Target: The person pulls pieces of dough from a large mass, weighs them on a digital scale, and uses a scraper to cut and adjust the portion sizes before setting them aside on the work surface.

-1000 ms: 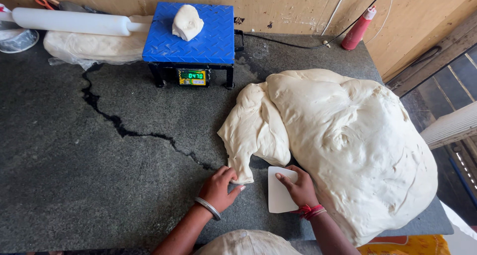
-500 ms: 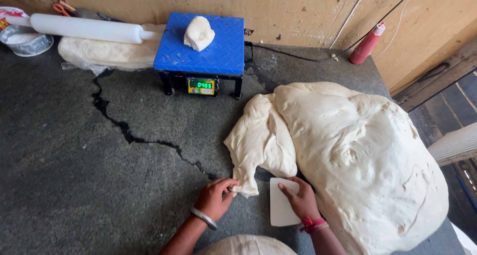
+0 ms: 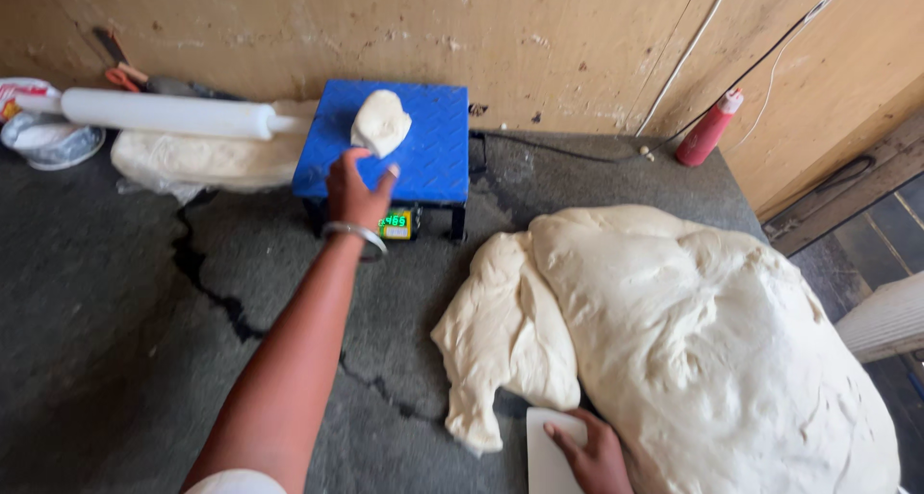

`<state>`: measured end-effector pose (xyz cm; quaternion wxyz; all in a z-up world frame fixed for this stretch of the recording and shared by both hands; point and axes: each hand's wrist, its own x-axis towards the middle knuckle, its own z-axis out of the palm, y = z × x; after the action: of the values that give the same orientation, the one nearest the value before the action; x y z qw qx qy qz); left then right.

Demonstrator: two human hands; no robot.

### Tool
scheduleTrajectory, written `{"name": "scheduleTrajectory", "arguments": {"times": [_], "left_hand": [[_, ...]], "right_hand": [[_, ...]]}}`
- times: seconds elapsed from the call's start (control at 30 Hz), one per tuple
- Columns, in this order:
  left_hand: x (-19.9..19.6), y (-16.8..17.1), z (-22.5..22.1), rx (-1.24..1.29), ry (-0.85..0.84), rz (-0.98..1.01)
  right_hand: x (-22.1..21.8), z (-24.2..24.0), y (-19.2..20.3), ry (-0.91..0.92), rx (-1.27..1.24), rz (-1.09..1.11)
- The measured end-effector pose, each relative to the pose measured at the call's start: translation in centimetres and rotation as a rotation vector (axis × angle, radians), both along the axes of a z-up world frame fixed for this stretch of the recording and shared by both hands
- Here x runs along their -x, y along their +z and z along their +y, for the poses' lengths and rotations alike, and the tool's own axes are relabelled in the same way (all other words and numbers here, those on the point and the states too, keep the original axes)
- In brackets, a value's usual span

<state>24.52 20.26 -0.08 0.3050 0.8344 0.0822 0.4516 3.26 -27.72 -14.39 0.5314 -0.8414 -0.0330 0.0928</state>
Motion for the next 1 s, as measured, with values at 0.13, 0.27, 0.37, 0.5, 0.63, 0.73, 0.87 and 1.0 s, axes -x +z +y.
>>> {"name": "scheduleTrajectory", "arguments": {"times": [0.13, 0.27, 0.37, 0.5, 0.63, 0.73, 0.87, 1.0], "left_hand": [[-10.7, 0.5, 7.4, 0.266, 0.191, 0.383], [-12.9, 0.7, 7.0, 0.293, 0.170, 0.575], [-6.5, -0.8, 2.7, 0.408, -0.084, 0.357], [14.6, -4.8, -7.5, 1.017, -0.253, 0.140], [28.2, -6.8, -11.6, 1.551, -0.211, 0.248], [34.4, -9.0, -11.3, 1.785, -0.177, 0.209], [37.2, -6.6, -6.5, 1.791, -0.212, -0.033], [34.3, 0.8, 2.2, 1.426, -0.285, -0.537]], "right_hand": [[-3.7, -0.9, -6.4, -0.030, -0.015, 0.071], [-5.4, -1.4, -8.1, -0.079, -0.022, 0.154], [-5.9, -1.3, -6.4, -0.098, -0.041, 0.190], [-1.8, -2.3, -11.0, -0.108, -0.059, 0.154], [-1.1, -2.0, -6.8, -0.058, 0.054, 0.063], [-0.4, -0.5, -1.2, -0.043, 0.036, 0.070], [-0.1, 1.5, 4.5, -0.046, 0.168, 0.088], [0.5, 2.5, 6.5, -0.031, 0.224, -0.004]]}}
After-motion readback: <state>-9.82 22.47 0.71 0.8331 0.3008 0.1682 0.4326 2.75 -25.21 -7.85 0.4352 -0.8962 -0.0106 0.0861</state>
